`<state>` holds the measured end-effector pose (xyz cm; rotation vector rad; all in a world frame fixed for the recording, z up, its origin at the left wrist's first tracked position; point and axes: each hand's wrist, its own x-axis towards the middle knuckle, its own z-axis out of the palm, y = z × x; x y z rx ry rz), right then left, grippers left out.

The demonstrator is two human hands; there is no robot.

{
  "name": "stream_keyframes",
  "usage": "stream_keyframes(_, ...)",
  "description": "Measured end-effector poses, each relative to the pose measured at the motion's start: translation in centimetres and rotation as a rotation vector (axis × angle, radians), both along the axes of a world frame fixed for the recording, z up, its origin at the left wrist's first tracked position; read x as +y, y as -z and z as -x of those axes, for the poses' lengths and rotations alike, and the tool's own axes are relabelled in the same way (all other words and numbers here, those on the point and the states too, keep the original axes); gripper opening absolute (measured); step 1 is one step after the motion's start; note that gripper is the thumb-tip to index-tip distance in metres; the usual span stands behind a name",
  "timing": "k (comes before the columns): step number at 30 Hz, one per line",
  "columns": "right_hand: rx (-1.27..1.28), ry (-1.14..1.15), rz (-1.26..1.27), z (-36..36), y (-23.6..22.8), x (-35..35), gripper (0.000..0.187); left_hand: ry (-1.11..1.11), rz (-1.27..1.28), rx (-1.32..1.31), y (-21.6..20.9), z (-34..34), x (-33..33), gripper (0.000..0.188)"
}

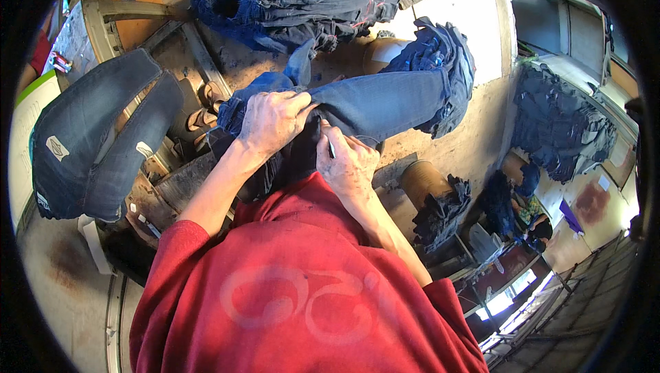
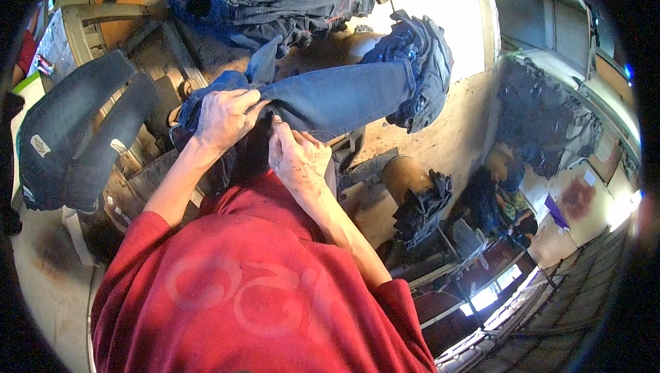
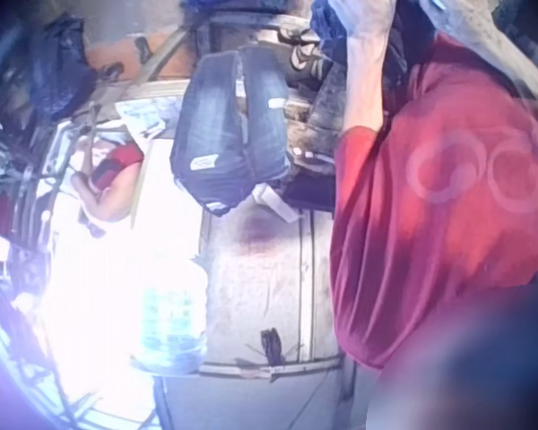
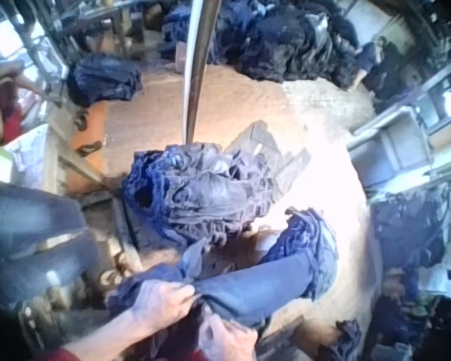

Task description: The person repeatedly picks up dark trousers from a pile, uses a white marker to draw lines on the fabric, and places them back on the pile. The process is repeated for multiple items.

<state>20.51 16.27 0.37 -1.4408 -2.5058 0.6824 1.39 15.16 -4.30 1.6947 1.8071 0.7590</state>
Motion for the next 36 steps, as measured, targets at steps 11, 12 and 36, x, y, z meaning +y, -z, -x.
stream_keyframes(11,0.068,0.048,-0.051,0.0,-0.3,0.2,0.015,0.003,-0.016,-0.011,0.3,0.0,0.0,0.021)
stream_keyframes(12,0.025,0.048,-0.013,0.1,-0.3,0.2,0.015,0.004,-0.014,-0.002,0.3,0.0,0.1,0.021)
stream_keyframes(36,0.37,-0.358,0.188,-6.3,0.6,-1.1,0.027,0.14,0.395,0.093,0.9,-8.5,13.4,0.09)
